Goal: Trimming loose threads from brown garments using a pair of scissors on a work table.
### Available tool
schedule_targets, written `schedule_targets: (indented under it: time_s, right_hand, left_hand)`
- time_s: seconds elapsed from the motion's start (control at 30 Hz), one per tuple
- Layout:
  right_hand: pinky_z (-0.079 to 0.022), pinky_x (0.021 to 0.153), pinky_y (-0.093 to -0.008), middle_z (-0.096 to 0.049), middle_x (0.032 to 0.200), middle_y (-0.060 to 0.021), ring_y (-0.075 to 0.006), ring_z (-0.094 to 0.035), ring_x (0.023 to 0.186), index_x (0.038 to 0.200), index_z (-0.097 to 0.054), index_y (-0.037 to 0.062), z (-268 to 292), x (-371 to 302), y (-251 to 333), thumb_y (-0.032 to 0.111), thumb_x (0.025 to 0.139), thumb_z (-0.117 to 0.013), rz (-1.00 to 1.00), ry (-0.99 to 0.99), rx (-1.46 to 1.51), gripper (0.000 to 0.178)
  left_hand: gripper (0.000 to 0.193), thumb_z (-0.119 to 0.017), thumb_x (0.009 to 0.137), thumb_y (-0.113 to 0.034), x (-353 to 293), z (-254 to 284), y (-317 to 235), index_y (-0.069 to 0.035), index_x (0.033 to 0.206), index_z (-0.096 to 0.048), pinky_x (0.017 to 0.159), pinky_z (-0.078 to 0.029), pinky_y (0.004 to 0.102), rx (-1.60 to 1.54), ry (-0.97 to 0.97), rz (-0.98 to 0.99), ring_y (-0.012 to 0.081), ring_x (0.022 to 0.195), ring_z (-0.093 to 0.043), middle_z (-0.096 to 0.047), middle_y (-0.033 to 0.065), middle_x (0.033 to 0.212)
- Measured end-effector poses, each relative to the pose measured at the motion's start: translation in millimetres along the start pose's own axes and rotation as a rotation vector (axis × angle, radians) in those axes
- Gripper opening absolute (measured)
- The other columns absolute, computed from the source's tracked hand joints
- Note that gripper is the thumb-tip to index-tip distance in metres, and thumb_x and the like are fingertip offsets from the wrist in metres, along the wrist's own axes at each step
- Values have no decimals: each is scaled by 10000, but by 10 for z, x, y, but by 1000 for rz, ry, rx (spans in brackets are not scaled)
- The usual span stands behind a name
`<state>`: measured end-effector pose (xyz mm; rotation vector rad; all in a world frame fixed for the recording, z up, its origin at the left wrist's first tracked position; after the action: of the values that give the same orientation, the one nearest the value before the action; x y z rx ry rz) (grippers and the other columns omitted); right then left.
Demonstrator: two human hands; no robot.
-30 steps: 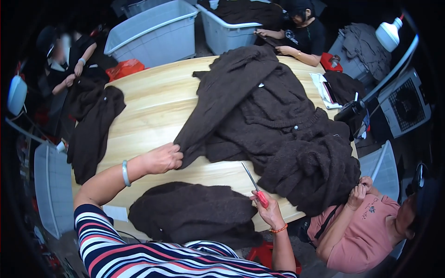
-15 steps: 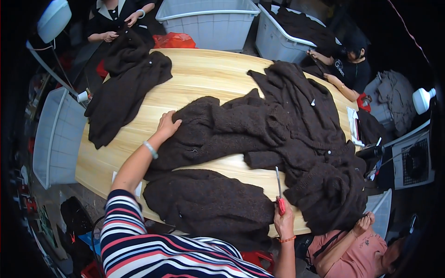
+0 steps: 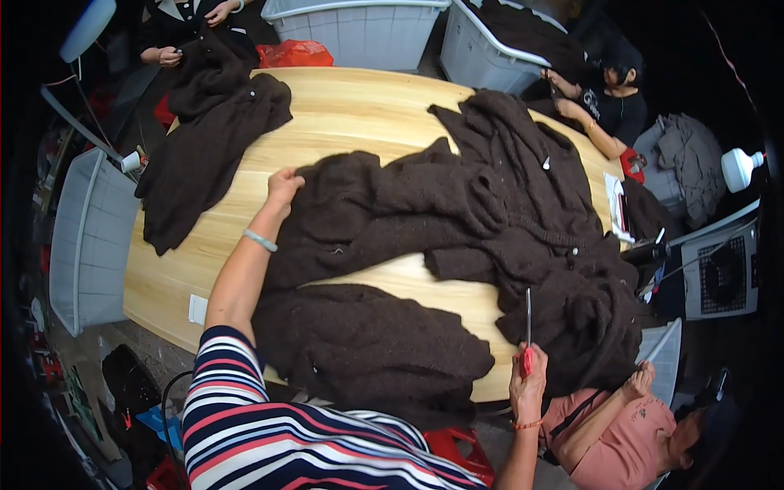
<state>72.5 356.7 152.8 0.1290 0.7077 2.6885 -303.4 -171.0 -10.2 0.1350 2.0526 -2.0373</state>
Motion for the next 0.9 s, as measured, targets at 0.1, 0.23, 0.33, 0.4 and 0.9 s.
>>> schedule_targets:
  time_s: [0.1,0.23,0.33,0.4,0.9]
  right_hand:
    - [-481,884,-420,-585,1149,-229,-407,-588,1048,1168,-573,7,0,41,59,47,881,-618,-37,27,19,293]
    - [-493,845,-419,-637,1027,-226,-402,-621,968,1157,-591,23,-102,66,242,36,884,-613,13,112,92,274]
    - [-498,826,-413,-640,1025,-234,-412,-625,967,1164,-597,29,-149,35,501,5,870,-591,85,166,104,296]
    - [-499,825,-421,-644,1028,-233,-416,-622,988,1176,-593,29,-195,-29,645,-12,855,-575,136,202,29,324]
    - [-517,674,-441,-643,739,-180,-358,-648,735,866,-570,36,-261,-598,1195,56,741,-636,279,560,-318,142]
  left_hand:
    - [167,-606,757,39,-1296,-750,-1077,-35,892,-668,712,-475,247,18,528,-122,68,776,-575,-618,-23,831]
    - [200,-634,814,-72,-3120,-1218,-817,-34,1010,-647,728,-484,303,604,1268,-32,168,794,-596,-583,36,837]
    - [256,-730,798,-192,-3536,-1195,-274,-20,968,-645,791,-487,380,886,1250,-120,290,879,-594,-601,119,938]
    - [251,-724,803,-183,-3441,-1355,-300,-29,978,-630,807,-485,399,872,994,-295,325,932,-579,-583,147,935]
    - [247,-707,837,-127,-3010,-2043,64,20,1031,-662,776,-495,329,243,508,-388,238,863,-636,-634,125,924]
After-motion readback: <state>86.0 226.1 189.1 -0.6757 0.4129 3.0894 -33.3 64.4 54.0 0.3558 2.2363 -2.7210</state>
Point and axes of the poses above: each hand's wrist, its own x-axis towards the middle knuckle, its own z-axis out of the back of the hand, y = z × x, the point moved 9 cm from there along x, towards the middle knuckle
